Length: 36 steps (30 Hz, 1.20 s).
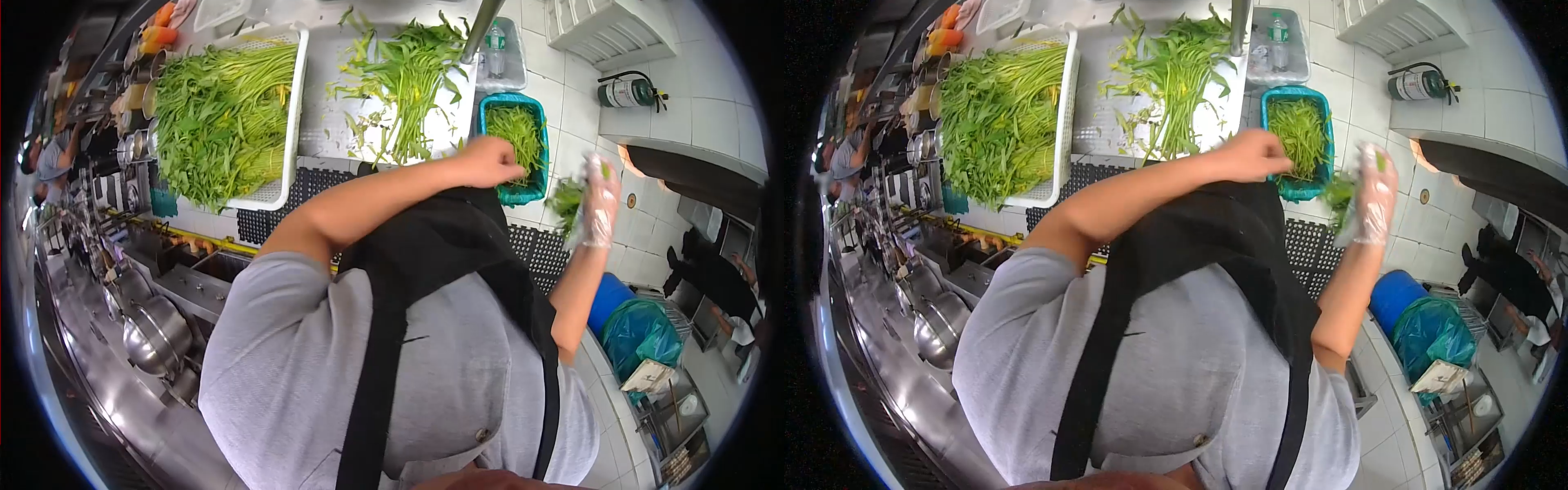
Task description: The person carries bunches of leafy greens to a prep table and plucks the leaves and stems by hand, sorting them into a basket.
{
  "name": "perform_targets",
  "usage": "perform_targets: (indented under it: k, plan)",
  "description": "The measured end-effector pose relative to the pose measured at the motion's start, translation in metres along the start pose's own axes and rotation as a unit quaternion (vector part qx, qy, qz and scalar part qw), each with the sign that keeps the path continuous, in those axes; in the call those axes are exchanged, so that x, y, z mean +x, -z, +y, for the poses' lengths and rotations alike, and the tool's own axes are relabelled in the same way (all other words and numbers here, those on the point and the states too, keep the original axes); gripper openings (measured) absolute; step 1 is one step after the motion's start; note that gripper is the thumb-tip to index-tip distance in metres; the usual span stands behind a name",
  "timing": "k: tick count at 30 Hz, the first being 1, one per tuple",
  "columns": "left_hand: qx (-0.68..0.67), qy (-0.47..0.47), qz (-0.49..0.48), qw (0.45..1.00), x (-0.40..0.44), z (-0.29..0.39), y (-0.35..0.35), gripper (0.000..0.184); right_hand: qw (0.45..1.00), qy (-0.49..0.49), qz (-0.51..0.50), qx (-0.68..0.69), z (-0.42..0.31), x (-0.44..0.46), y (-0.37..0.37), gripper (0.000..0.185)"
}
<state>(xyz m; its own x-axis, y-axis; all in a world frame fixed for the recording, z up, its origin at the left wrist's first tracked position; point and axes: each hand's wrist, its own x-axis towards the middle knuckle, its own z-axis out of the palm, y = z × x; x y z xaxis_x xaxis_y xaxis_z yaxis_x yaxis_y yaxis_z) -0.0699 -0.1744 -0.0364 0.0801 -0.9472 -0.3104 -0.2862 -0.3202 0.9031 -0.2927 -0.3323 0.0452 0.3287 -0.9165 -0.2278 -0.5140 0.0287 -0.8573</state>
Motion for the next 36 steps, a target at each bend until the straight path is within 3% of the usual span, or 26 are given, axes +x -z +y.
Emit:
perform_targets:
  k: [1, 3, 4, 5, 7, 12, 15, 19, 22, 24, 26, 28, 29, 30, 33, 36]
  plan:
    - [0.053, 0.063, 0.094, 0.992, -0.028, 0.004, 0.020, 0.057, 0.990, -0.056, -0.048, 0.119, -0.006, -0.004, -0.020, 0.029]
    - [0.194, 0.127, 0.248, 0.941, -0.066, -0.009, 0.064, 0.060, 0.984, -0.028, -0.143, 0.101, -0.019, -0.008, -0.055, 0.029]
    - [0.279, 0.136, 0.301, 0.902, -0.077, -0.024, 0.077, 0.063, 0.973, -0.074, -0.180, 0.128, -0.045, -0.018, -0.072, 0.026]
    - [0.276, 0.135, 0.300, 0.903, -0.084, -0.033, 0.081, 0.063, 0.964, -0.082, -0.205, 0.151, -0.044, -0.017, -0.089, 0.025]
    - [0.354, 0.247, 0.250, 0.867, -0.086, -0.052, 0.089, 0.056, 0.964, -0.059, -0.236, 0.110, -0.055, -0.009, -0.118, 0.025]
    - [0.238, 0.234, 0.260, 0.906, -0.083, -0.109, 0.118, 0.047, 0.953, 0.036, -0.294, 0.057, -0.082, -0.007, -0.163, 0.024]
    - [0.142, 0.181, 0.292, 0.928, -0.097, -0.118, 0.158, 0.045, 0.960, 0.050, -0.274, 0.025, -0.092, -0.007, -0.176, 0.022]
    - [0.143, 0.073, 0.307, 0.938, -0.123, -0.117, 0.192, 0.041, 0.965, 0.074, -0.251, -0.006, -0.099, -0.009, -0.180, 0.020]
    - [0.138, 0.075, 0.287, 0.945, -0.148, -0.073, 0.206, 0.050, 0.972, 0.146, -0.184, -0.030, -0.118, -0.017, -0.184, 0.020]
    - [0.155, 0.059, 0.284, 0.944, -0.160, -0.054, 0.209, 0.053, 0.944, 0.303, -0.123, -0.046, -0.143, -0.022, -0.187, 0.026]
    - [0.172, 0.043, 0.280, 0.944, -0.165, -0.048, 0.209, 0.058, 0.937, 0.318, -0.122, -0.072, -0.172, -0.030, -0.187, 0.023]
    - [0.118, 0.035, 0.288, 0.950, -0.169, -0.047, 0.209, 0.051, 0.864, 0.480, -0.111, -0.105, -0.188, -0.028, -0.194, 0.019]
    - [0.119, 0.034, 0.290, 0.949, -0.169, -0.048, 0.209, 0.051, 0.840, 0.514, -0.119, -0.125, -0.198, -0.030, -0.197, 0.019]
    - [0.144, 0.035, 0.310, 0.939, -0.167, -0.048, 0.208, 0.045, 0.839, 0.516, -0.118, -0.125, -0.204, -0.031, -0.201, 0.019]
    - [0.187, 0.039, 0.341, 0.921, -0.166, -0.034, 0.202, 0.036, 0.735, 0.583, -0.181, -0.295, -0.212, -0.022, -0.214, 0.037]
    - [0.217, 0.034, 0.356, 0.908, -0.167, -0.023, 0.196, 0.031, 0.684, 0.663, -0.156, -0.261, -0.210, -0.013, -0.236, 0.034]
